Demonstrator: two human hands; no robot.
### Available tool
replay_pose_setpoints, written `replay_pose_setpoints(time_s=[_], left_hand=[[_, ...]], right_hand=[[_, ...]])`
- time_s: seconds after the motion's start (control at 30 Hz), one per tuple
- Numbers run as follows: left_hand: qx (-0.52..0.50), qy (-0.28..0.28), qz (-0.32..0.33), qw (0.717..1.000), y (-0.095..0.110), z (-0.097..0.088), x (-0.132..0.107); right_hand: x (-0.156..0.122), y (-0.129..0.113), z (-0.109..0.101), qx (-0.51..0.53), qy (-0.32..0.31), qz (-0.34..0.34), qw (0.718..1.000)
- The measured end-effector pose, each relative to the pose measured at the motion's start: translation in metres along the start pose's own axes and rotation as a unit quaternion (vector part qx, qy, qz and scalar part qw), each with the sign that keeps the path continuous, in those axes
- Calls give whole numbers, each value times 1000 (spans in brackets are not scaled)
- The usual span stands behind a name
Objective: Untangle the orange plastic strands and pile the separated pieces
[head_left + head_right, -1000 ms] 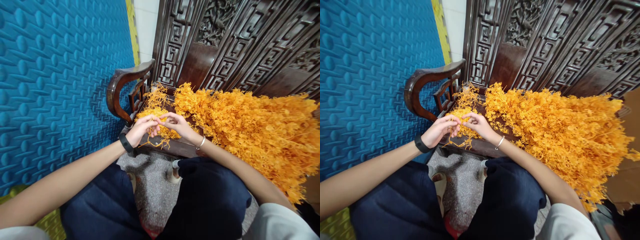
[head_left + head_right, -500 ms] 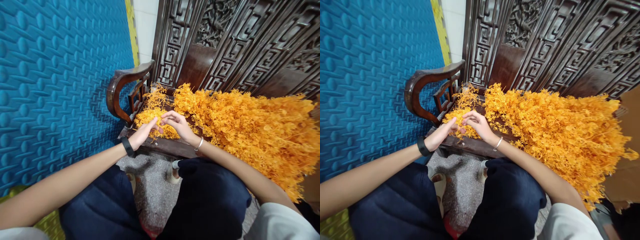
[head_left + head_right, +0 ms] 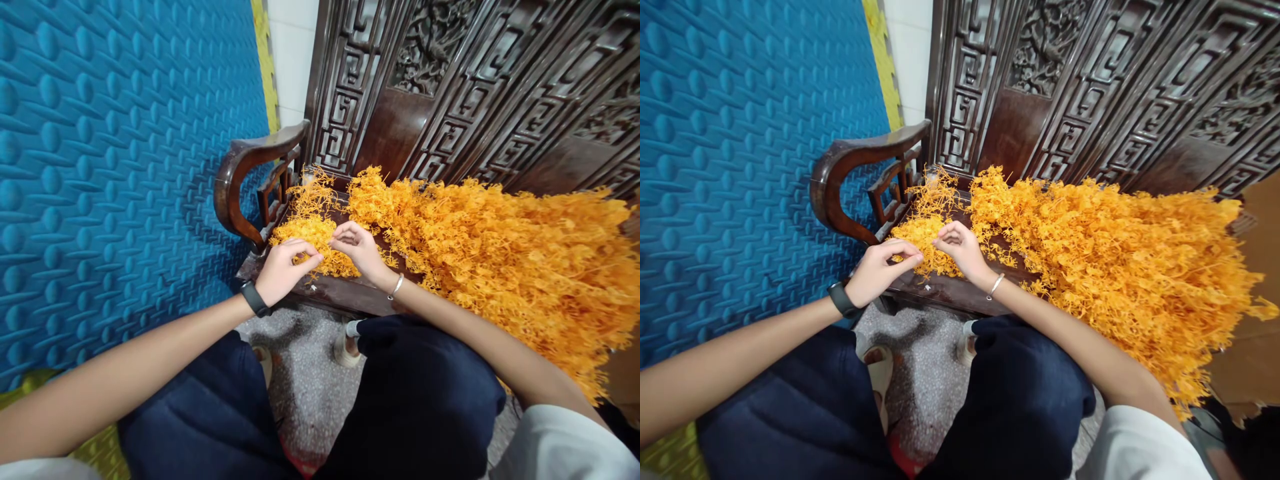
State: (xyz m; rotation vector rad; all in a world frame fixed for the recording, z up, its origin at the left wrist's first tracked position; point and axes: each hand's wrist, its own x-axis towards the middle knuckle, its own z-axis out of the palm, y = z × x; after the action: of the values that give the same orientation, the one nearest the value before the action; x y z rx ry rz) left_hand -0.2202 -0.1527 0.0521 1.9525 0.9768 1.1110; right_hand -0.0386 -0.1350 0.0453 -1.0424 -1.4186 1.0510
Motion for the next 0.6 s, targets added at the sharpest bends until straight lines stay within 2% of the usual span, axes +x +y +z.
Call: replay_pose_setpoints(time_s=[0.1,0.23,0.3,0.37,0.47,0.6], left_hand=[[5,48,1,999,0,0,0],[-60,151,-9,987,1,-3,1],[-65,207,14,976,0,-5,2],[-52,240,42,968,-1,-7,4],[-44,242,63,967,-3,-8,4],[-44,173,75,981,-4,-6,2]], right_hand=[[-1,1,1,4,-6,-7,1000],[-3,-3,3,-22,3,-40,999],[-4,-6,4,-33,3,-47,998],[-6,-10,5,-33,-14,-45,998],[-9,-18,8,-26,-71,-44,996],[-16,-31,14,-59,-136,-107,983]])
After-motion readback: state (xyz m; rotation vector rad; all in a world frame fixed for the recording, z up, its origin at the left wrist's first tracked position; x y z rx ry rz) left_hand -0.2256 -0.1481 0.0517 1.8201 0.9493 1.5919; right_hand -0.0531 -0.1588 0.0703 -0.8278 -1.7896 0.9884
